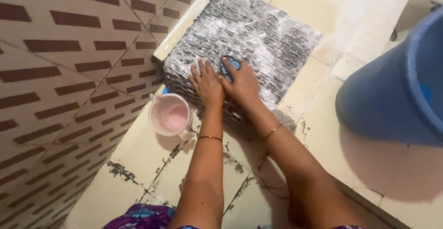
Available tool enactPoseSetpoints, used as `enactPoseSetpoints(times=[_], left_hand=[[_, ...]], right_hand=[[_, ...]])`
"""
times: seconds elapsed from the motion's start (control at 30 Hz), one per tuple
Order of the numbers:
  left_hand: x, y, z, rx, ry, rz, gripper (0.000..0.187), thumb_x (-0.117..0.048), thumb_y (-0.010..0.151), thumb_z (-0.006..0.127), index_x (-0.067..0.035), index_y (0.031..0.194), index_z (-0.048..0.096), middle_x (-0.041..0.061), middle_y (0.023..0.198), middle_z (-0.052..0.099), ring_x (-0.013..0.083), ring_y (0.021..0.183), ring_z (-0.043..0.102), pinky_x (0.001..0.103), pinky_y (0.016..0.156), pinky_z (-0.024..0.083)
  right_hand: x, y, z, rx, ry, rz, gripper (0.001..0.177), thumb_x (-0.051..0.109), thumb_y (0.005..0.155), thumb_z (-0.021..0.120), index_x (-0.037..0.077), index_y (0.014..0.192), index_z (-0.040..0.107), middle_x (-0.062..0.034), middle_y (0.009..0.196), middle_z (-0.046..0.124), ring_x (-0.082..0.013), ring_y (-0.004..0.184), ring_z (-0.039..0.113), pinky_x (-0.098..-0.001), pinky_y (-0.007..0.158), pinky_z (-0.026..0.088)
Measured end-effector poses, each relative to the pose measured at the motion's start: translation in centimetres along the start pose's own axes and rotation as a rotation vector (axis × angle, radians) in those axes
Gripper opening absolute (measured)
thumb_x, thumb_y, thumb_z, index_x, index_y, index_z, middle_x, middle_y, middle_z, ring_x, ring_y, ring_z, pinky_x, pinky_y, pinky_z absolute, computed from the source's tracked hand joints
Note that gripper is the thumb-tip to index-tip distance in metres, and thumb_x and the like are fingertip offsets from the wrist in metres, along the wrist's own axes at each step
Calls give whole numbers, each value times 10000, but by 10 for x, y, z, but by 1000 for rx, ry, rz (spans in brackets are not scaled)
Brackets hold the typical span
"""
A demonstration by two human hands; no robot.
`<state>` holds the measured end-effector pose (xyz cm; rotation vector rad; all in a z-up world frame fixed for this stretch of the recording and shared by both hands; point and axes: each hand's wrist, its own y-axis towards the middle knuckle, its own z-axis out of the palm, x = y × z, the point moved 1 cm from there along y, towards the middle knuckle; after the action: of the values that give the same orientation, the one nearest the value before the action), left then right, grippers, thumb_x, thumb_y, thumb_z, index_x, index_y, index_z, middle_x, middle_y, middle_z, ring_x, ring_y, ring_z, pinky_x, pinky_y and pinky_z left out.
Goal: The person scrubs a grey and white patterned mat on a tiled floor using a blue scrubbing tool and water from a pink cup. They repeatedly rub the mat's surface to remove dirt.
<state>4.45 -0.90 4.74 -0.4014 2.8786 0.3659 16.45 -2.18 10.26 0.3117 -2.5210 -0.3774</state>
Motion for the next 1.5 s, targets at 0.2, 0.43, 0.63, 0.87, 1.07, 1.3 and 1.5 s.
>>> enactPoseSetpoints(times=[0.2, 0.43, 0.63, 0.87, 1.07, 1.3, 1.5], left_hand=[[-10, 7, -13, 30, -58, -119, 626, -457, 1032, 436, -78, 1529, 420, 140, 1649, 325, 327, 1545, 224, 552, 1259, 141], [-16, 12, -17, 46, -28, -123, 689, -471, 1009, 412, -80, 1572, 338, 141, 1667, 236, 323, 1545, 172, 560, 1235, 100], [-14, 9, -20, 24, -48, -127, 667, -458, 1016, 424, -90, 1570, 374, 129, 1672, 260, 319, 1549, 202, 557, 1248, 125], [-16, 7, -23, 11, -57, -124, 661, -431, 1007, 445, -79, 1564, 385, 130, 1669, 275, 320, 1552, 208, 558, 1249, 131], [-13, 10, -19, 0, -82, -128, 643, -402, 998, 449, -84, 1553, 386, 125, 1655, 288, 315, 1536, 218, 566, 1238, 128], [-13, 9, -14, -49, -84, -106, 579, -363, 1031, 467, -72, 1529, 430, 138, 1654, 329, 318, 1536, 253, 551, 1249, 146], [-3, 5, 18, -166, -186, -166, 509, -246, 1044, 476, -111, 1534, 465, 65, 1664, 380, 241, 1561, 303, 504, 1306, 169]], right_hand=[[-88, 40, -51, -89, 141, 437, 518, 386, 855, 735, 70, 1241, 596, -219, 1108, 642, -404, 1013, 639, -497, 874, 520], [-43, 14, -54, -66, 83, 221, 507, 317, 914, 673, 168, 1398, 645, -278, 1165, 559, -424, 1035, 576, -535, 871, 491], [-15, -33, -62, 193, -11, -1, 546, 370, 893, 673, 217, 1416, 658, -258, 1112, 552, -398, 952, 581, -509, 845, 503], [-101, 29, -78, -144, -187, 233, 544, 374, 929, 702, 177, 1434, 657, -247, 1179, 546, -421, 1039, 578, -505, 849, 495], [-25, -33, -41, 254, -83, 26, 636, 386, 850, 709, 260, 1465, 610, -295, 1189, 528, -433, 1008, 578, -505, 890, 506], [-123, 42, -76, -175, -112, 323, 521, 401, 941, 696, 105, 1356, 589, -305, 1206, 573, -469, 1049, 588, -545, 868, 501], [-55, 30, -26, 45, -74, 204, 602, 377, 878, 777, 37, 1335, 583, -340, 1137, 560, -498, 1029, 567, -564, 864, 485]])
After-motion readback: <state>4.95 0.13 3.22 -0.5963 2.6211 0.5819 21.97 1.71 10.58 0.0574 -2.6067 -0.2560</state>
